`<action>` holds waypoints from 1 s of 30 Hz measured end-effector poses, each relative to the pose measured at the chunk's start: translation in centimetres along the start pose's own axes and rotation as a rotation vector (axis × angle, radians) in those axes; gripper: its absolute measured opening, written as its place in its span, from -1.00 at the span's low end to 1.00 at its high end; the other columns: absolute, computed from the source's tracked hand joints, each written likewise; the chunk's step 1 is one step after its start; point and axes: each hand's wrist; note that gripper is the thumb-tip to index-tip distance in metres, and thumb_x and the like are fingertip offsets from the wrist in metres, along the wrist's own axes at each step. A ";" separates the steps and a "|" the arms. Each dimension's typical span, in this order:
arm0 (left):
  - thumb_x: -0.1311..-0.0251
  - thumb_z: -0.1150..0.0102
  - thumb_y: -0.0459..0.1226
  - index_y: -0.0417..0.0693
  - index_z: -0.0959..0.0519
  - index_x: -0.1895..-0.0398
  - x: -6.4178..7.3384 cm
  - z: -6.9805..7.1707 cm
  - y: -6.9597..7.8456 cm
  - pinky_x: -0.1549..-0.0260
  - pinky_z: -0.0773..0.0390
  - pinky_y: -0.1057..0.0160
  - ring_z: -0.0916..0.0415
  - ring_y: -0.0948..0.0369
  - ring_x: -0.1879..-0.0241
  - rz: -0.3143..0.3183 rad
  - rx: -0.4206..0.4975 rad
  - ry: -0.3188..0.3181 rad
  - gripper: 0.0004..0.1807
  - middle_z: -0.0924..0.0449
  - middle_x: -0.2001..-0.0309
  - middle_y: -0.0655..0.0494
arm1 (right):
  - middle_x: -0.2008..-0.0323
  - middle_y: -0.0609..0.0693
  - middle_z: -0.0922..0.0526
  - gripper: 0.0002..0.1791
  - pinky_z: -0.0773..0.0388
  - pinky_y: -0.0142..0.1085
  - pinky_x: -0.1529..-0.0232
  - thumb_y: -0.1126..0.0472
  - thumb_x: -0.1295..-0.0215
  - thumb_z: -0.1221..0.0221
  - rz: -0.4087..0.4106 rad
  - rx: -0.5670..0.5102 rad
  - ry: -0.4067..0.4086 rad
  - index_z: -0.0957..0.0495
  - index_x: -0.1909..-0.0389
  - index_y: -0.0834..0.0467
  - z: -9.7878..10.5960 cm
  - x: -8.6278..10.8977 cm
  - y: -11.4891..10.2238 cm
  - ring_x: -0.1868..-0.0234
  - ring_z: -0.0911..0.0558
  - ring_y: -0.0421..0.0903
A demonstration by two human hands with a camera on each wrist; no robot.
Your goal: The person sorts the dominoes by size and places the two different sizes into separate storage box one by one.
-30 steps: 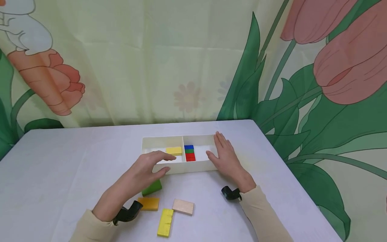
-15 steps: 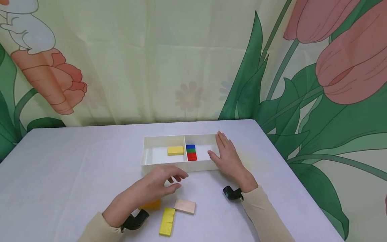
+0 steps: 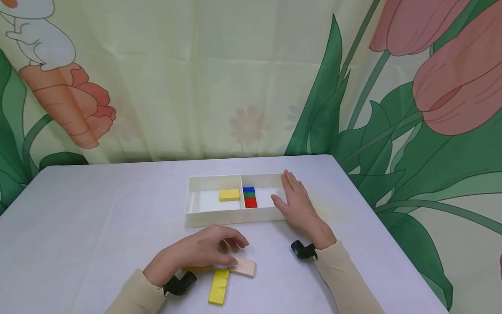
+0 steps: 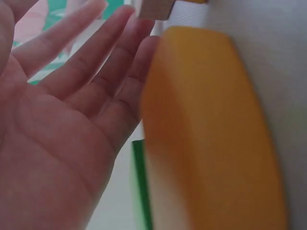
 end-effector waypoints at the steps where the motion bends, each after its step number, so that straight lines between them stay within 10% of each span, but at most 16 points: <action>1: -0.13 -0.43 -0.21 0.06 -0.64 -0.02 0.0 -0.1 -0.1 0.05 -0.61 0.36 -0.57 0.34 0.11 0.005 0.003 -0.009 -0.64 -0.67 0.07 0.24 | -0.59 0.19 0.08 -0.12 0.15 0.12 -0.57 -0.11 -0.44 -0.01 0.000 -0.004 0.002 0.07 -0.54 0.33 0.0 0.0 0.0 -0.60 0.07 0.17; 9: -0.09 -0.46 -0.21 0.11 -0.63 -0.03 -0.4 -0.8 -0.5 0.12 -0.56 0.43 -0.51 0.47 0.20 -0.013 -0.056 -0.041 -0.60 -0.62 0.15 0.46 | -0.59 0.19 0.08 -0.12 0.15 0.13 -0.56 -0.10 -0.44 -0.01 0.009 -0.004 0.002 0.06 -0.54 0.34 0.1 0.0 0.1 -0.60 0.07 0.18; 21: -0.13 -0.37 -0.31 -0.09 -0.63 -0.01 -0.8 -0.4 -1.1 0.14 -0.59 0.38 -0.49 0.35 0.20 -0.029 -0.288 0.183 -0.66 -0.63 0.17 0.24 | -0.59 0.20 0.09 -0.13 0.13 0.15 -0.56 -0.09 -0.44 0.00 0.017 0.003 0.005 0.06 -0.53 0.35 0.0 -0.1 0.1 -0.60 0.07 0.18; 30: -0.12 -0.41 -0.27 -0.07 -0.65 0.00 -0.7 -0.4 -1.1 0.12 -0.59 0.39 -0.49 0.35 0.18 0.008 -0.324 0.199 -0.65 -0.64 0.13 0.22 | -0.58 0.21 0.07 -0.13 0.12 0.15 -0.56 -0.07 -0.43 -0.02 0.022 -0.007 0.015 0.04 -0.53 0.36 -0.2 -0.2 0.2 -0.60 0.06 0.18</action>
Point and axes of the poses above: each hand's wrist, its own x-axis away from the middle knuckle, its own z-axis out of the back of the hand, y = z × x
